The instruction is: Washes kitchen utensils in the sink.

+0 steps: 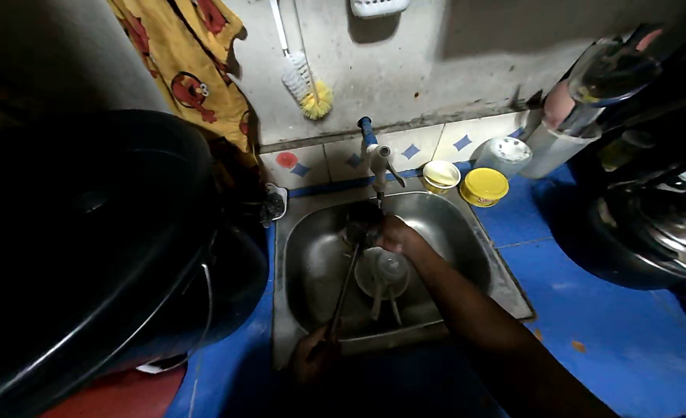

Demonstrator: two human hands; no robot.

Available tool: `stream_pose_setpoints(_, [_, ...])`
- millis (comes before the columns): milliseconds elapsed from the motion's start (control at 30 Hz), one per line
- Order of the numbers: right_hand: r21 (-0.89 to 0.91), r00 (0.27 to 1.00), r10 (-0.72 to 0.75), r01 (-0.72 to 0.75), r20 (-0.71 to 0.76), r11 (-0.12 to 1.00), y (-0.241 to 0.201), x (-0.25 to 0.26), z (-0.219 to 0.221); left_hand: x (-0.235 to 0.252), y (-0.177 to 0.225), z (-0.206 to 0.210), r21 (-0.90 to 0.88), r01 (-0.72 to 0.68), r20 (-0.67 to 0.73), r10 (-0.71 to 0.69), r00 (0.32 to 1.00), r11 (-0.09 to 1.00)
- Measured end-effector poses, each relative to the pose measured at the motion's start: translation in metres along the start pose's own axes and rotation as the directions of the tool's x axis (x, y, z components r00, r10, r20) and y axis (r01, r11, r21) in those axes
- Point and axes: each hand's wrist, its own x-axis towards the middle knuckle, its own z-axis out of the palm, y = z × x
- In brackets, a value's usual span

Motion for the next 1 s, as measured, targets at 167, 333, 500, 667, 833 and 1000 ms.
stream_pose_setpoints(167, [-0.484,0.998,-0.067,0.051,-0.014,0.873,0.004,0.002,-0.014,-0.009,0.015,-0.009,0.035,0.166,0.053,-0.168,0.984,0.985])
stream_pose_setpoints(333, [-0.848,0.972,-0.226,0.176,0.069,0.499,-0.010,0.012,-0.010,0.000,0.027,-0.012,0.320,0.127,-0.023,-0.126,0.992,0.939])
stream_pose_setpoints(500, [-0.864,0.873,-0.418,0.398,0.253,0.309,-0.027,0.023,-0.005,0.007,0.036,0.005,0.393,0.162,-0.002,-0.175,0.985,0.905])
stream_pose_setpoints(667, [-0.612,0.757,-0.631,0.421,-0.169,0.669,-0.018,0.033,0.005,0.021,0.041,0.038,0.085,0.193,-0.070,-0.187,0.980,0.978])
stream_pose_setpoints(833, [0.178,0.949,-0.104,0.163,-0.299,0.971,0.018,-0.009,0.037,0.035,0.076,0.074,-0.117,0.406,-0.126,-0.419,0.899,0.906])
stream_pose_setpoints(1000, [-0.096,0.910,-0.022,-0.019,-0.413,0.995,0.022,0.014,0.017,0.036,0.042,0.079,-0.095,0.358,-0.094,-0.366,0.926,0.929])
